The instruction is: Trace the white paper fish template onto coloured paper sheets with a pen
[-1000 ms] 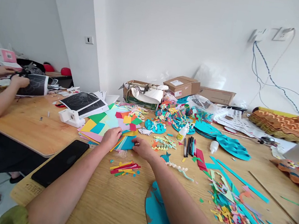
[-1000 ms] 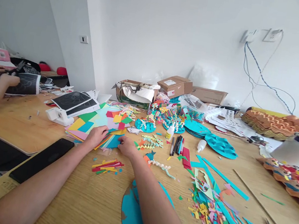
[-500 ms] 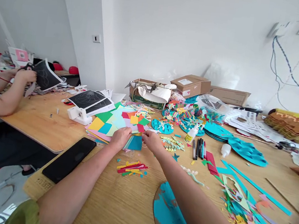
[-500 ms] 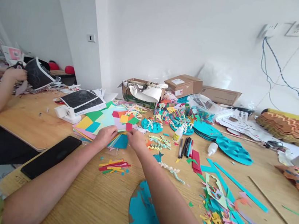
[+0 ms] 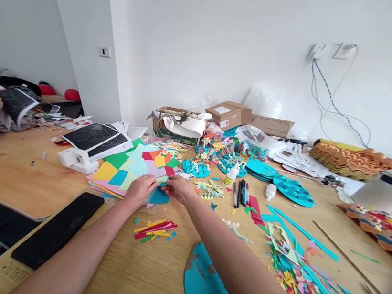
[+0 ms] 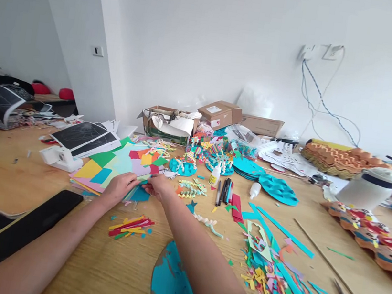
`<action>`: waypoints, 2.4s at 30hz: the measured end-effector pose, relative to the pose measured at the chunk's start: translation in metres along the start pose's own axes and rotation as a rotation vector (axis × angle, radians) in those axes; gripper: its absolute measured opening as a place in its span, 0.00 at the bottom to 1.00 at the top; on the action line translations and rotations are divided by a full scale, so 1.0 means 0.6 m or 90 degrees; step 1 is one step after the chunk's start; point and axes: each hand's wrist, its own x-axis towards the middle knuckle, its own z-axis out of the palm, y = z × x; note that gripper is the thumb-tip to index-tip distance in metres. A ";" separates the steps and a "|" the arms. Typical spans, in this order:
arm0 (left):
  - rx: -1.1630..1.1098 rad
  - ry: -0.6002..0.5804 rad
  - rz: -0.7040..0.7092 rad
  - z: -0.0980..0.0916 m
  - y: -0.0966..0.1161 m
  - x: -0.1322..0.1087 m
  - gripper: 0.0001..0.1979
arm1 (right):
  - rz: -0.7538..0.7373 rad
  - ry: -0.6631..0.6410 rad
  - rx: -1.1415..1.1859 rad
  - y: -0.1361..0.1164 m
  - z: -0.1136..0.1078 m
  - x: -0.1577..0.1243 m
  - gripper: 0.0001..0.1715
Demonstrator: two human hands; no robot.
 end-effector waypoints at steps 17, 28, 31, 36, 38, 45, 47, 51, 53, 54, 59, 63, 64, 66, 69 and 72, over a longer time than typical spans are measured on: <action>-0.031 -0.038 0.032 0.043 -0.034 0.003 0.10 | -0.046 -0.049 -0.244 -0.001 0.004 -0.037 0.12; -0.023 -0.060 0.009 0.049 -0.047 0.005 0.18 | -0.479 0.048 -0.692 0.040 -0.040 -0.247 0.20; -0.010 -0.069 0.001 0.050 -0.044 0.004 0.22 | -0.551 0.108 -0.808 0.077 -0.079 -0.266 0.21; 0.041 -0.107 -0.011 0.058 -0.050 0.004 0.25 | -0.566 0.212 -0.805 0.118 -0.135 -0.261 0.16; 0.046 -0.110 -0.006 0.062 -0.057 0.005 0.24 | -0.590 0.229 -0.768 0.126 -0.144 -0.259 0.15; 0.029 -0.108 -0.008 0.061 -0.064 0.007 0.22 | -0.703 0.255 -0.711 0.146 -0.141 -0.258 0.15; 0.013 -0.095 -0.016 0.059 -0.060 0.006 0.22 | -0.721 0.249 -0.711 0.148 -0.139 -0.258 0.15; -0.005 -0.084 -0.018 0.057 -0.056 0.004 0.21 | -0.711 0.240 -0.701 0.148 -0.140 -0.258 0.16; -0.012 -0.085 -0.016 0.056 -0.056 0.005 0.21 | -0.705 0.233 -0.698 0.149 -0.141 -0.258 0.16; -0.017 -0.082 -0.015 0.056 -0.056 0.006 0.20 | -0.703 0.229 -0.698 0.151 -0.142 -0.257 0.17; -0.013 -0.083 -0.013 0.049 -0.052 0.008 0.21 | -0.697 0.225 -0.707 0.156 -0.143 -0.253 0.18; -0.004 -0.088 -0.009 0.043 -0.050 0.008 0.22 | -0.679 0.225 -0.715 0.156 -0.142 -0.254 0.17; -0.002 -0.090 -0.007 0.042 -0.050 0.009 0.22 | -0.673 0.224 -0.718 0.156 -0.142 -0.255 0.17; -0.005 -0.092 0.002 0.042 -0.052 0.009 0.23 | -0.669 0.221 -0.725 0.155 -0.142 -0.256 0.17; -0.023 -0.067 0.012 0.047 -0.055 0.009 0.23 | -0.669 0.221 -0.741 0.153 -0.142 -0.255 0.16; -0.021 -0.029 0.002 0.052 -0.056 0.007 0.22 | -0.662 0.221 -0.756 0.151 -0.141 -0.254 0.16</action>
